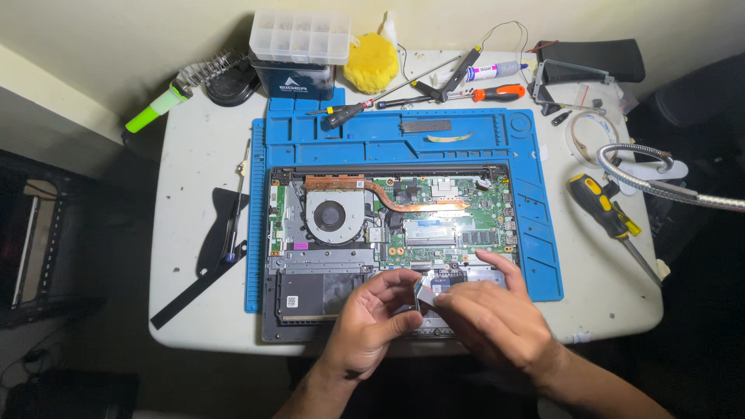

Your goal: The person is repairing a laptop by applying thermal paste to the CPU and GPU areas using a small spatula. They then place a thermal pad over the components and secure it with screws using a screwdriver.

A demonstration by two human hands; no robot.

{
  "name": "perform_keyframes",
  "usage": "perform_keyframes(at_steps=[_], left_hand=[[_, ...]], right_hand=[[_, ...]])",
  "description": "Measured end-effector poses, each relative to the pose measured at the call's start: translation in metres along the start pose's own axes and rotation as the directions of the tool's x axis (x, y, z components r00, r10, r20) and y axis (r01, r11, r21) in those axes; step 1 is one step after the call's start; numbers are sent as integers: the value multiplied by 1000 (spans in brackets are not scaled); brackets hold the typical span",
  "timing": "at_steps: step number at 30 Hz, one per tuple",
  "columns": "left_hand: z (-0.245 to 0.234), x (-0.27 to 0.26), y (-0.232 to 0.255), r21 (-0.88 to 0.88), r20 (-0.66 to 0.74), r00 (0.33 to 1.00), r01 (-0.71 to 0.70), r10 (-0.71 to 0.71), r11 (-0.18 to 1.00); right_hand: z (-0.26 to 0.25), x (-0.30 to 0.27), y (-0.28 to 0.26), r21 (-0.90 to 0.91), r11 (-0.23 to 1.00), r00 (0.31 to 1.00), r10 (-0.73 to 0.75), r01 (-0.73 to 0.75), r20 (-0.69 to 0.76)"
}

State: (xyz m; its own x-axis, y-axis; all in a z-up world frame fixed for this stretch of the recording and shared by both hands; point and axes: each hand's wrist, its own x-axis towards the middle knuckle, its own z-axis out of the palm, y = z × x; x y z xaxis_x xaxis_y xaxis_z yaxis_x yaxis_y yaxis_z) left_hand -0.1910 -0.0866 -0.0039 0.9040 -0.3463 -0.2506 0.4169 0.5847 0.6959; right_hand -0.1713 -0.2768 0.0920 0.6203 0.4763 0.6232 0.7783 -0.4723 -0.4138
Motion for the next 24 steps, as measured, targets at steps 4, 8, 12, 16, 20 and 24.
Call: perform_keyframes(at_steps=[4,8,12,16,20,24], left_hand=[[-2,-3,-6,-84,55,998,7,-3,996],[-4,-4,-10,-150,36,999,-10,16,989],[-9,-5,-9,-158,-38,999,-10,4,987],[-11,-5,4,-225,-6,999,-46,46,973],[-24,-9,13,-212,-125,991,-71,45,975],[-40,-17,21,-219,-194,976,-142,100,965]], right_hand=[[-1,-8,3,-58,988,989,-142,144,39],[0,-10,3,-161,942,956,-288,294,58],[1,-18,2,-178,923,940,-338,340,43],[-1,-23,-2,-128,949,957,-281,288,70],[0,-30,2,184,973,990,133,-139,45],[-9,-13,24,252,860,896,423,-443,133]])
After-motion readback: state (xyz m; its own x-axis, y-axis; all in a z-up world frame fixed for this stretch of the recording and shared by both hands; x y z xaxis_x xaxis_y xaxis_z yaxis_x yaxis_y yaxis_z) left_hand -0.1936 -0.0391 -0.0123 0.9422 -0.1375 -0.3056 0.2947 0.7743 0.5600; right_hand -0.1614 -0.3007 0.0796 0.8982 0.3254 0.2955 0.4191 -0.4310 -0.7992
